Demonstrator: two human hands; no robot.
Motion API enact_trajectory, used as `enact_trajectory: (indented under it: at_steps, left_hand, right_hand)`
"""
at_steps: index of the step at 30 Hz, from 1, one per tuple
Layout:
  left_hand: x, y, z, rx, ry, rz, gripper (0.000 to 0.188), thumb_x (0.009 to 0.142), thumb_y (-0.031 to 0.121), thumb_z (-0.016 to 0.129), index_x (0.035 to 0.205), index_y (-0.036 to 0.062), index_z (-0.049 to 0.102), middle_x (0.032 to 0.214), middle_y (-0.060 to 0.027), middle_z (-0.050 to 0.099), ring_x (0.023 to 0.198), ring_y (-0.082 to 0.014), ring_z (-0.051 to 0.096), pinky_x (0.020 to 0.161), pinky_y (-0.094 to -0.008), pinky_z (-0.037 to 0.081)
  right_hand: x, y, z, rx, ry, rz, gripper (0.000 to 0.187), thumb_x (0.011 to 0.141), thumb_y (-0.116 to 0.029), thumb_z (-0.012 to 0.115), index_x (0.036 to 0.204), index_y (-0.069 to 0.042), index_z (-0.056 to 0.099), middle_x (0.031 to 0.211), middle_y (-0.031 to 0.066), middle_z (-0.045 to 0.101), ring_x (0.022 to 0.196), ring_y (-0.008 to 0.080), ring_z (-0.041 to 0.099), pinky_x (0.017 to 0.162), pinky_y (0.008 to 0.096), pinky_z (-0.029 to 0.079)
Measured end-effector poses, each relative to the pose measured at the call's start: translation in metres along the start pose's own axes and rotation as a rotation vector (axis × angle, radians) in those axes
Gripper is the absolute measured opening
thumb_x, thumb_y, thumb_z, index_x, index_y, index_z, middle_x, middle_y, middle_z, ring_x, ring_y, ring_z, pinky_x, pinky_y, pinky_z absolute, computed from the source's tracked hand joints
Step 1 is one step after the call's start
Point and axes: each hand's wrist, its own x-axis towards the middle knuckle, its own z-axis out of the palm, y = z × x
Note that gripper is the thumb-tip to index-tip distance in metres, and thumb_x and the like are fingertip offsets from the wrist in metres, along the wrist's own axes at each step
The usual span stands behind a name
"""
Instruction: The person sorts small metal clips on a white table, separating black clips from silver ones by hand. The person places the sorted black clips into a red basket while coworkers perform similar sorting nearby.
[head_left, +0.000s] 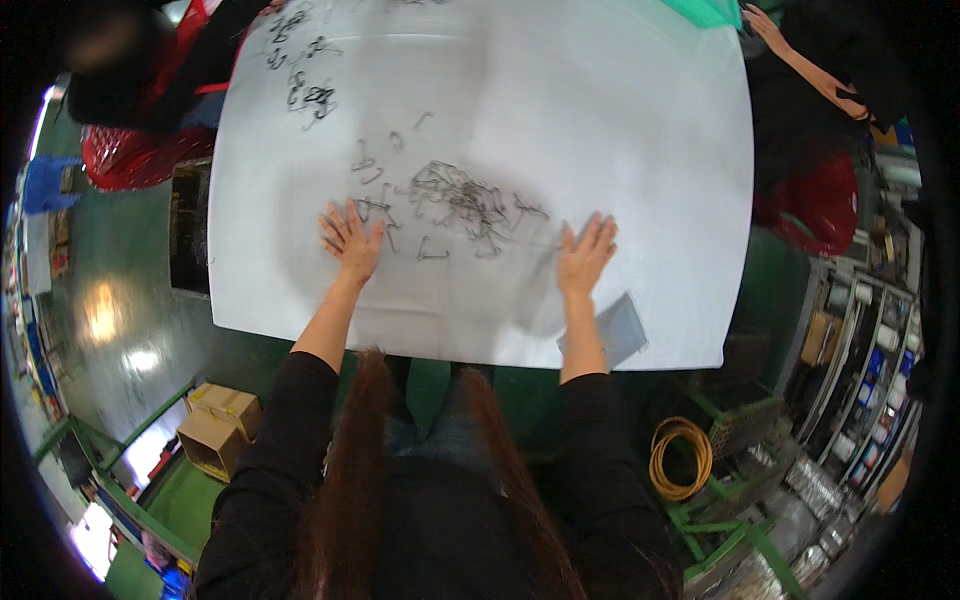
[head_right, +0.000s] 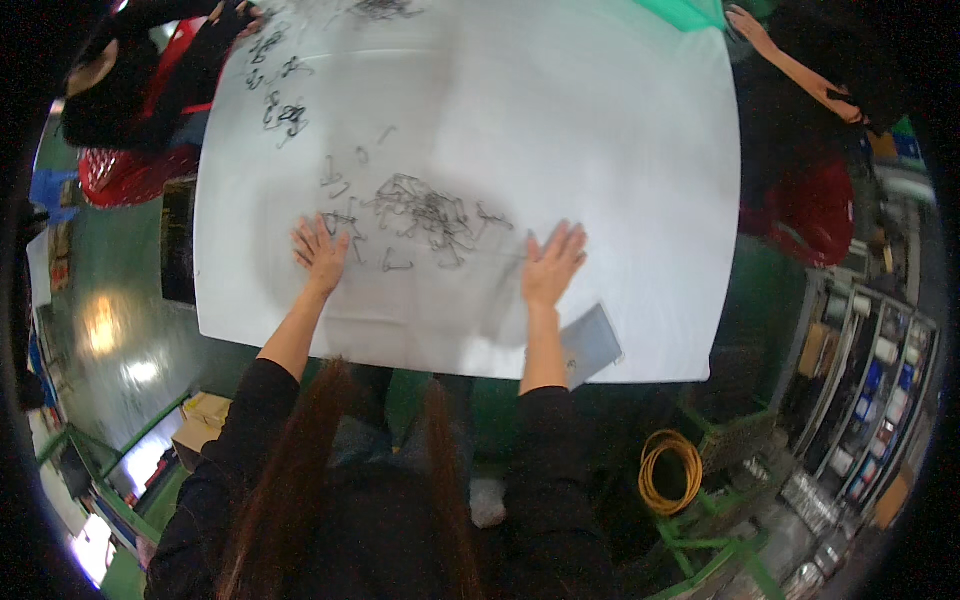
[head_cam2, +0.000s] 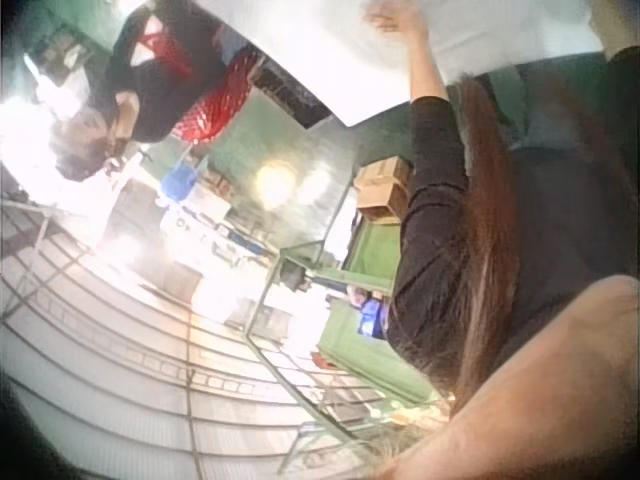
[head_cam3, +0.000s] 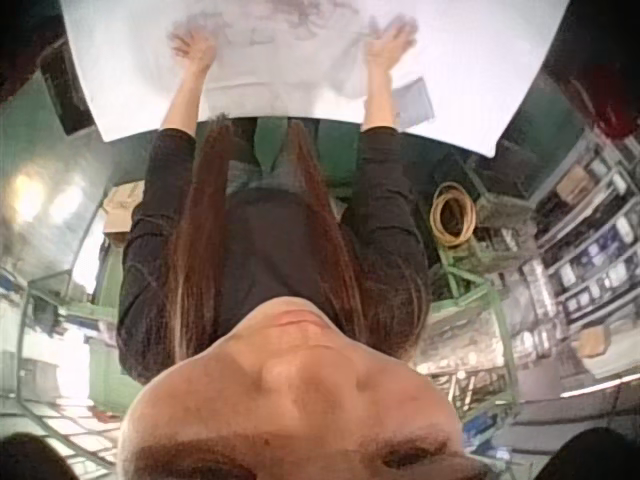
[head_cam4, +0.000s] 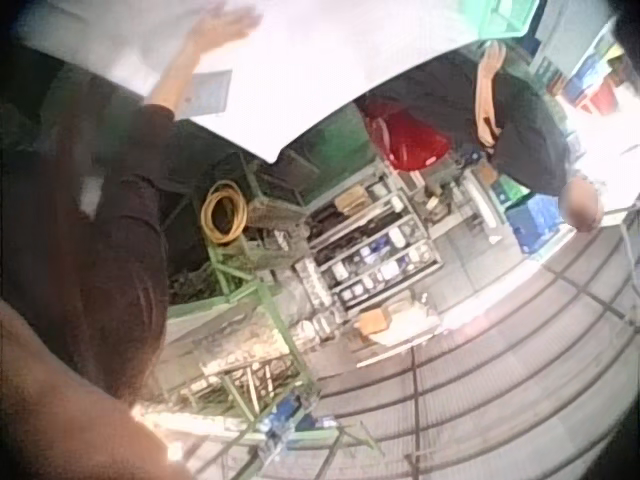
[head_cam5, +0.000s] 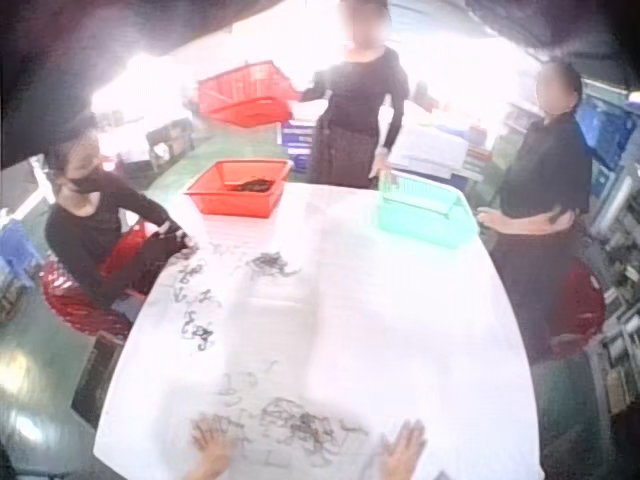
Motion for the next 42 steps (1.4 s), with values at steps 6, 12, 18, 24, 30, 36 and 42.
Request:
enact_trajectory:
  at_steps: [6, 12, 18, 24, 30, 36, 42]
  left_hand:
    - [-0.011, 0.005, -0.004, -0.072, 0.098, 0.085, 0.077, 0.089, 0.045, 0.049, 0.147, 0.0105, 0.010, 0.152, -0.0201, -0.002, 0.139, -0.0386, -0.013, 0.105, -0.0588, -0.009]
    - [-0.030, -0.032, -0.060, -0.464, 0.312, 0.348, 0.060, 0.090, 0.021, 0.049, 0.141, 0.0041, 0.022, 0.146, -0.0196, 0.022, 0.136, -0.0361, 0.018, 0.110, -0.0446, 0.015]
    - [-0.002, -0.130, -0.137, -0.251, 0.456, 0.285, 0.054, 0.089, 0.016, 0.049, 0.138, 0.0036, 0.029, 0.142, -0.0194, 0.029, 0.134, -0.0377, 0.021, 0.110, -0.0463, 0.017]
    - [0.052, -0.179, -0.175, -0.106, 0.637, 0.196, 0.054, 0.089, 0.016, 0.049, 0.138, 0.0033, 0.029, 0.143, -0.0182, 0.028, 0.135, -0.0391, 0.019, 0.110, -0.0487, 0.016]
    - [0.046, -0.150, -0.132, -0.038, 0.525, 0.369, 0.059, 0.086, 0.013, 0.052, 0.140, 0.0054, 0.029, 0.145, -0.0174, 0.027, 0.138, -0.0384, 0.014, 0.110, -0.0559, 0.007]
    - [-0.061, -0.073, -0.032, 0.208, -0.164, 1.296, 0.037, 0.081, 0.012, 0.053, 0.118, 0.0108, 0.052, 0.140, -0.0061, 0.037, 0.136, -0.0237, 0.027, 0.113, -0.0524, 0.011]
    - [-0.056, 0.015, 0.033, -0.273, -0.474, 1.091, 0.047, 0.089, 0.028, 0.049, 0.133, 0.0118, 0.042, 0.141, -0.0042, 0.039, 0.134, -0.0187, 0.029, 0.113, -0.0400, 0.018]
  right_hand:
    - [0.004, -0.193, 0.063, 0.222, -0.023, -0.348, 0.061, 0.091, -0.041, 0.049, 0.138, -0.006, 0.036, 0.145, 0.0131, 0.031, 0.137, 0.0285, 0.024, 0.111, 0.0464, 0.018]
    - [-0.041, -0.336, 0.087, 0.451, -0.240, -0.772, 0.053, 0.091, -0.035, 0.050, 0.138, -0.014, 0.039, 0.145, 0.0078, 0.034, 0.136, 0.0257, 0.027, 0.111, 0.0460, 0.018]
    - [0.020, -0.330, 0.102, 0.207, 0.081, -0.372, 0.055, 0.092, -0.044, 0.046, 0.138, -0.017, 0.038, 0.147, 0.0097, 0.028, 0.139, 0.0304, 0.019, 0.109, 0.0551, 0.016]
    - [0.039, -0.323, 0.111, 0.056, -0.063, -0.414, 0.057, 0.092, -0.041, 0.047, 0.141, -0.014, 0.033, 0.150, 0.0075, 0.025, 0.139, 0.0254, 0.020, 0.110, 0.0519, 0.014]
    - [-0.038, -0.382, 0.100, 0.335, -0.406, -0.791, 0.052, 0.092, -0.033, 0.049, 0.140, -0.017, 0.035, 0.148, 0.0040, 0.030, 0.138, 0.0250, 0.024, 0.113, 0.0463, 0.014]
    - [0.047, -0.357, 0.083, 0.248, -0.177, -0.496, 0.046, 0.095, -0.029, 0.045, 0.137, -0.013, 0.039, 0.145, 0.0061, 0.034, 0.136, 0.0288, 0.027, 0.110, 0.0436, 0.023]
    - [0.038, -0.356, 0.095, 0.584, -0.265, -0.419, 0.041, 0.096, -0.022, 0.042, 0.134, -0.007, 0.040, 0.141, 0.0139, 0.038, 0.133, 0.0312, 0.031, 0.105, 0.0386, 0.033]
